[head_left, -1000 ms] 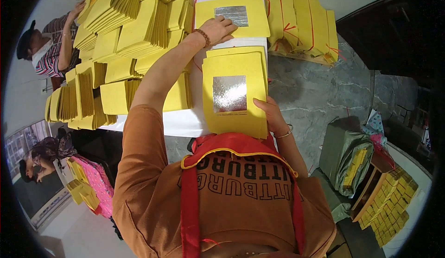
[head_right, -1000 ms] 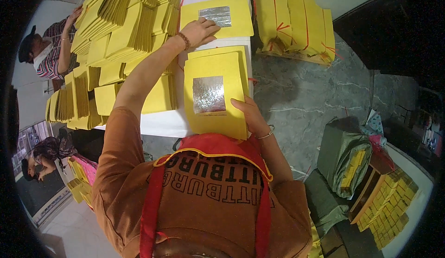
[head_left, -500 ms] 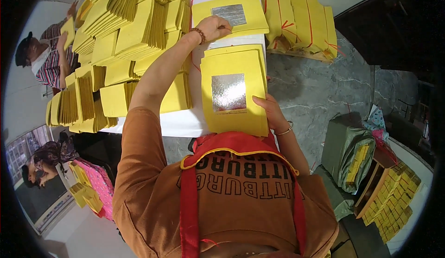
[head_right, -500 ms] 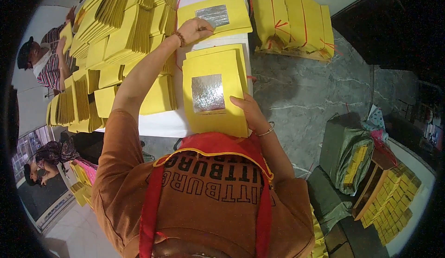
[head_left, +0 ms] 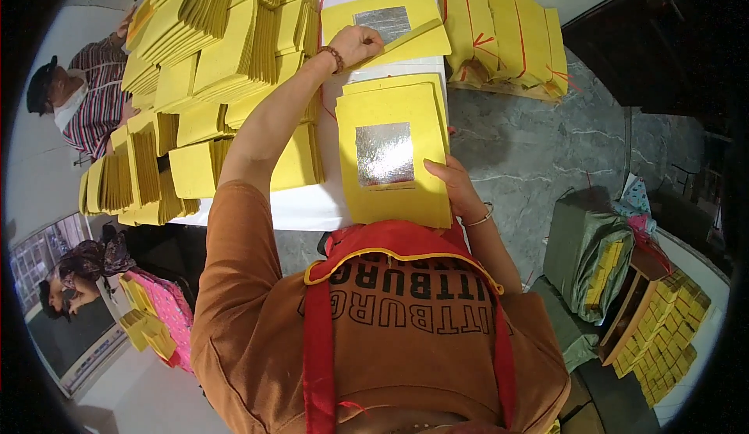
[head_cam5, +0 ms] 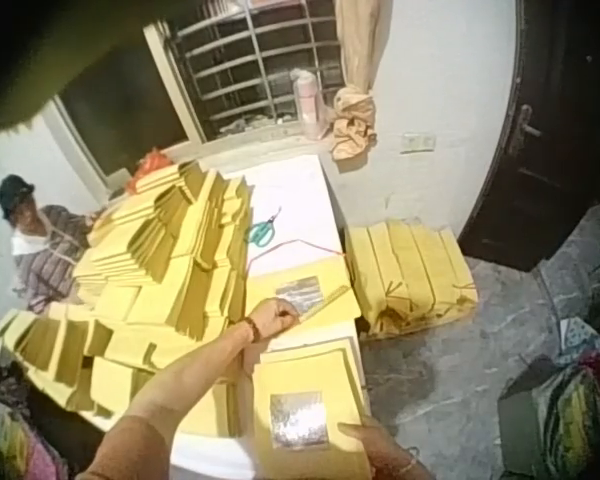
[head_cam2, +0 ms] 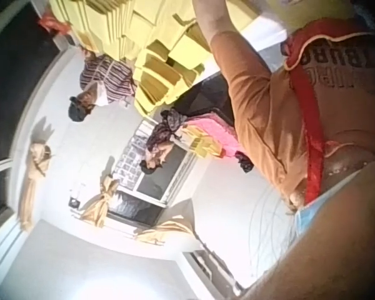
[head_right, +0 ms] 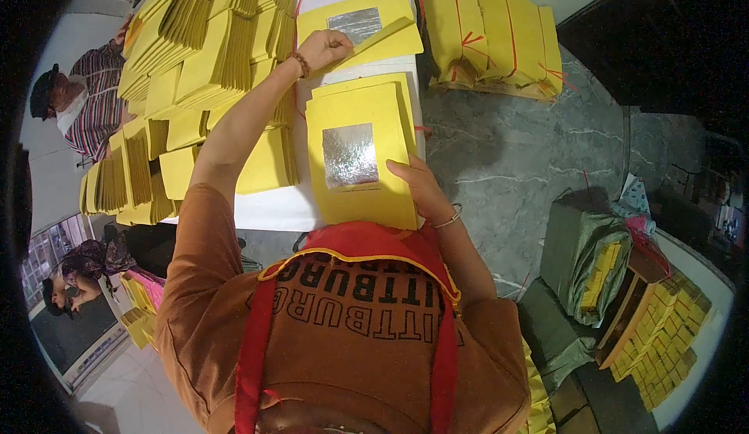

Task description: Sorting and stacking yellow paper sheets with silver foil inserts.

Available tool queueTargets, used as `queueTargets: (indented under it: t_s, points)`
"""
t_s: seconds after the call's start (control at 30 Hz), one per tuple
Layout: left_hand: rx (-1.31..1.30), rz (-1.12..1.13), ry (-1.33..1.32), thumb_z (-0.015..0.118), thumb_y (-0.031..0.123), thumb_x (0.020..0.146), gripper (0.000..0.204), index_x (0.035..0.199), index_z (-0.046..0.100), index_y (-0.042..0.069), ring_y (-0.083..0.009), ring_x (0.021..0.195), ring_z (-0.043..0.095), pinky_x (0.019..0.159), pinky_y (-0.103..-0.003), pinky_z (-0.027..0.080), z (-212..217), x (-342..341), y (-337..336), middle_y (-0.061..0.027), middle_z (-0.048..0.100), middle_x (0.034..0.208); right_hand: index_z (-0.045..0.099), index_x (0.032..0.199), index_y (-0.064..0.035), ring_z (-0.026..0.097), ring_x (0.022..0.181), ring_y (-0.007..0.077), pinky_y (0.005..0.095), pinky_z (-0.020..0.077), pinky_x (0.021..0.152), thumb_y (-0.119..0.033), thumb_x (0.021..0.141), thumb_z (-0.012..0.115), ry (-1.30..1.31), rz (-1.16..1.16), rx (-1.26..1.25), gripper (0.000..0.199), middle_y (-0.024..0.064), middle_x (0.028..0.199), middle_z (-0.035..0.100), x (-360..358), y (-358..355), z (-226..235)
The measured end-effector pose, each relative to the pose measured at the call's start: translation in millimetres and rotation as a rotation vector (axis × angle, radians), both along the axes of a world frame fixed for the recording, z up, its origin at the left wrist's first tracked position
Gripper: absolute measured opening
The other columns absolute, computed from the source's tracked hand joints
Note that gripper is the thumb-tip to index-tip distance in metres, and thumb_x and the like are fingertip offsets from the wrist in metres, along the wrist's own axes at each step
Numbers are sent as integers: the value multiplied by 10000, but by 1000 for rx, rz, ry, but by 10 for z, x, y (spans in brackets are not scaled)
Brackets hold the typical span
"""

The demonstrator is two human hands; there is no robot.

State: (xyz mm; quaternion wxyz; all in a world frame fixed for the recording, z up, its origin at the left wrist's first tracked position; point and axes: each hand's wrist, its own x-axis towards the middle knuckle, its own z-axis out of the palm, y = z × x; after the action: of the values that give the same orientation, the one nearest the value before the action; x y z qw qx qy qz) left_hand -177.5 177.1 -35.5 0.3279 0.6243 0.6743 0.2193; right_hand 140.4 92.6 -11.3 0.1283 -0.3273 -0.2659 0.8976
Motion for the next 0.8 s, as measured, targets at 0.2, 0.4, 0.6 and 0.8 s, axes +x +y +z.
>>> queueTargets:
  t_s: [0.2,0.4,0.6,0.8]
  points:
    - [135,144,59,508,174,815,191,960,515,51,-271,684,581,630,-350,452,-50,28,-31,-141,602,733,383,1253,-34,516,964,130,255,428,798,-125,867,481,93,-81,9,409,52,1125,510,-37,-46,-5]
    - [331,139,281,442,118,839,292,1130,429,116,-361,733,563,637,-435,445,9,161,-89,-189,586,775,238,1352,-48,360,1177,163,286,318,947,-67,841,468,125,-155,151,561,88,1316,348,-90,-38,74]
    - [337,-103,480,503,117,784,366,1146,447,126,-339,771,560,682,-419,459,35,218,-111,-160,593,824,273,1341,-40,271,1253,168,273,230,1006,-29,814,424,26,-132,446,548,102,1369,291,-83,-91,-46]
    - [315,-151,607,523,177,752,261,999,570,107,-288,829,557,724,-388,436,1,262,-129,-119,606,868,400,1263,-6,408,1140,148,255,340,931,-9,829,406,10,51,377,434,80,1268,423,-73,-12,42]
